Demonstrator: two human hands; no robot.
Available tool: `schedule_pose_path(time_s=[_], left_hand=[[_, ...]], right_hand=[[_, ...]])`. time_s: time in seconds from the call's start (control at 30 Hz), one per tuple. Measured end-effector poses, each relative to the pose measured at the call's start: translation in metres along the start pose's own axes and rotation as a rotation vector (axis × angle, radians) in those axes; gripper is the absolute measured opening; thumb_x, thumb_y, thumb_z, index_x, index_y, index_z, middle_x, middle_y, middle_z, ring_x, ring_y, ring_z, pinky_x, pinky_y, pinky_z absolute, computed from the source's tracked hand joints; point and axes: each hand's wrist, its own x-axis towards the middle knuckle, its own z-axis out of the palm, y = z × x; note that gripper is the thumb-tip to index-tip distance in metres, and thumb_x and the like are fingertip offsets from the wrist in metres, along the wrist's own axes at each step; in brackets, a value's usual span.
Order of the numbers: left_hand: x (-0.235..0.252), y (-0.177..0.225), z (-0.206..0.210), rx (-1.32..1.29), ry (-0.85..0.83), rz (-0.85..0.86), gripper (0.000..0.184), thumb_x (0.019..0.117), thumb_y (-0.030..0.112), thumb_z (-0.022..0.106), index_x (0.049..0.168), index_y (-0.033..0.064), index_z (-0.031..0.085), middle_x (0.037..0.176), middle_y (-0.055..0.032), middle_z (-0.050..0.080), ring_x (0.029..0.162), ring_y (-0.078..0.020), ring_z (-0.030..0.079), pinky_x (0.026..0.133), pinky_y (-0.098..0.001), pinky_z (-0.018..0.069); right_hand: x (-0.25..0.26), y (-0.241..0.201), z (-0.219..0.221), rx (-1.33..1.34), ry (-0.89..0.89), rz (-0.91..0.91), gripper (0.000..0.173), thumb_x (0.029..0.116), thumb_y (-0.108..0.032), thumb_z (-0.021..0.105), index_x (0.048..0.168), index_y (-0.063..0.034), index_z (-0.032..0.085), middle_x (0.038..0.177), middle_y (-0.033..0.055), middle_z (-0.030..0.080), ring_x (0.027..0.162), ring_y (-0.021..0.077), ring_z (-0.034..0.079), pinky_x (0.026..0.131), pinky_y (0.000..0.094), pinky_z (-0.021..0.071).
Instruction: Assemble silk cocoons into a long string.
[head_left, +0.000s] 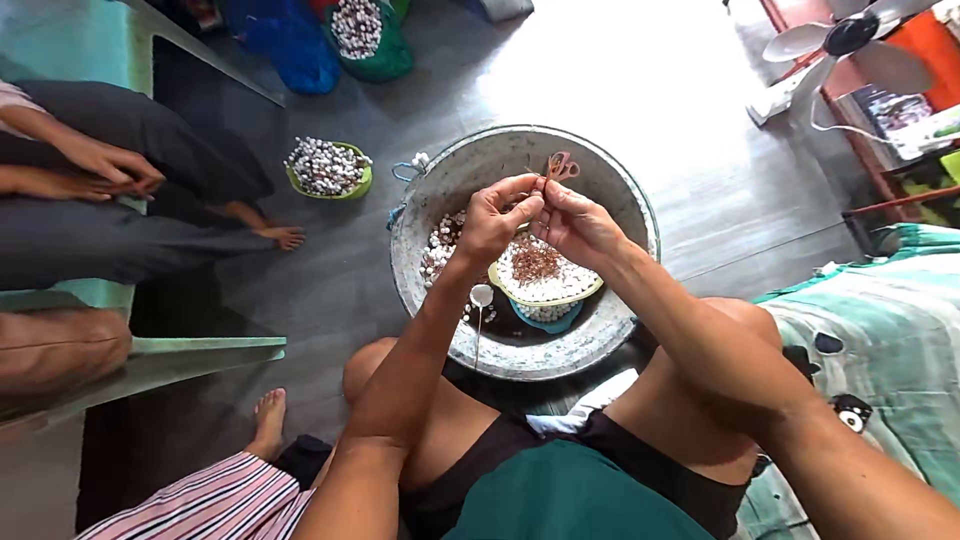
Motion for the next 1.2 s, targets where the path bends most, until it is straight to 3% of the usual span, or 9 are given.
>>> schedule_pose_path(time_s=[0.27, 0.4, 0.53, 0.63, 0.73, 0.83, 0.97, 1.07, 1.2], left_hand=[[-0.005, -0.006, 0.016, 0.04, 0.164, 0.09, 0.03, 0.0965, 0.006, 0.069, 0.125, -0.004, 0.068, 0.118, -0.0137, 0.073, 0.107, -0.0204, 0.072, 0.096, -0.0372, 0.0601], [-0.013, -0.005, 0.024, 0.082, 0.393, 0.193, 0.012, 0.0996, 0.01, 0.067, 0.104, -0.001, 0.069, 0.091, -0.0083, 0.074, 0.082, -0.0169, 0.073, 0.077, -0.0345, 0.0625], [-0.018, -0.001, 0.021, 0.181, 0.471, 0.39, 0.018, 0.0998, 0.004, 0.059, 0.114, -0.0028, 0.068, 0.109, -0.0126, 0.067, 0.091, -0.0191, 0.07, 0.079, -0.0349, 0.0626], [-0.019, 0.005, 0.019, 0.196, 0.418, 0.444, 0.022, 0.1041, 0.007, 0.055, 0.116, -0.0019, 0.072, 0.113, -0.0123, 0.067, 0.093, -0.0187, 0.069, 0.079, -0.0339, 0.062], [-0.017, 0.006, 0.017, 0.156, 0.419, 0.42, 0.022, 0.1053, 0.009, 0.054, 0.114, -0.0044, 0.07, 0.103, -0.0109, 0.069, 0.083, -0.0165, 0.069, 0.073, -0.0324, 0.0623], [-0.014, 0.008, 0.011, 0.065, 0.413, 0.325, 0.024, 0.1074, 0.011, 0.05, 0.109, -0.0047, 0.069, 0.096, -0.0103, 0.074, 0.08, -0.0169, 0.072, 0.076, -0.0348, 0.0632], [-0.011, 0.008, 0.003, 0.044, 0.323, 0.16, 0.021, 0.1036, 0.01, 0.058, 0.116, -0.0029, 0.069, 0.1, -0.0117, 0.074, 0.086, -0.0206, 0.074, 0.079, -0.0378, 0.064], [-0.01, 0.005, 0.005, 0.007, 0.268, 0.114, 0.017, 0.1016, 0.009, 0.062, 0.111, -0.0025, 0.072, 0.096, -0.0108, 0.074, 0.087, -0.0193, 0.073, 0.081, -0.0367, 0.0631], [-0.011, 0.005, 0.006, -0.023, 0.226, 0.088, 0.023, 0.1041, 0.006, 0.054, 0.118, -0.0041, 0.069, 0.104, -0.0129, 0.074, 0.093, -0.0205, 0.073, 0.085, -0.0382, 0.0623]], right_hand=[[-0.007, 0.008, 0.003, 0.094, 0.037, 0.015, 0.027, 0.1098, -0.027, 0.048, 0.126, -0.0103, 0.061, 0.113, 0.0091, 0.07, 0.101, 0.017, 0.068, 0.088, 0.0322, 0.0568], [-0.009, 0.013, 0.006, 0.082, 0.078, 0.014, 0.024, 0.1085, -0.027, 0.051, 0.126, -0.013, 0.062, 0.11, 0.0051, 0.069, 0.098, 0.0147, 0.068, 0.088, 0.0318, 0.0571], [-0.009, 0.015, 0.008, 0.105, 0.076, -0.009, 0.02, 0.1074, -0.024, 0.054, 0.122, -0.0139, 0.063, 0.101, 0.0023, 0.067, 0.087, 0.0124, 0.065, 0.079, 0.029, 0.0572], [-0.007, 0.015, 0.009, 0.106, 0.059, -0.011, 0.02, 0.108, -0.025, 0.052, 0.12, -0.0145, 0.064, 0.099, 0.0016, 0.066, 0.086, 0.0122, 0.065, 0.08, 0.0295, 0.0567], [-0.006, 0.016, 0.008, 0.124, 0.022, -0.001, 0.02, 0.109, -0.026, 0.05, 0.117, -0.0147, 0.064, 0.097, 0.0008, 0.066, 0.087, 0.0115, 0.064, 0.082, 0.0294, 0.0559], [-0.007, 0.015, 0.009, 0.131, 0.013, 0.008, 0.021, 0.1095, -0.026, 0.048, 0.118, -0.0134, 0.063, 0.097, 0.0017, 0.065, 0.086, 0.0117, 0.064, 0.081, 0.0289, 0.0559], [-0.008, 0.014, 0.011, 0.116, -0.001, 0.013, 0.022, 0.1101, -0.027, 0.046, 0.114, -0.0141, 0.064, 0.097, 0.002, 0.065, 0.086, 0.0121, 0.065, 0.081, 0.0288, 0.056], [-0.008, 0.014, 0.011, 0.109, -0.003, 0.015, 0.023, 0.1103, -0.027, 0.046, 0.113, -0.0131, 0.065, 0.098, 0.0026, 0.067, 0.088, 0.0118, 0.065, 0.081, 0.0282, 0.056], [-0.009, 0.015, 0.012, 0.072, 0.011, -0.009, 0.026, 0.1101, -0.025, 0.046, 0.12, -0.011, 0.066, 0.101, 0.0029, 0.067, 0.088, 0.0113, 0.065, 0.078, 0.027, 0.0558]])
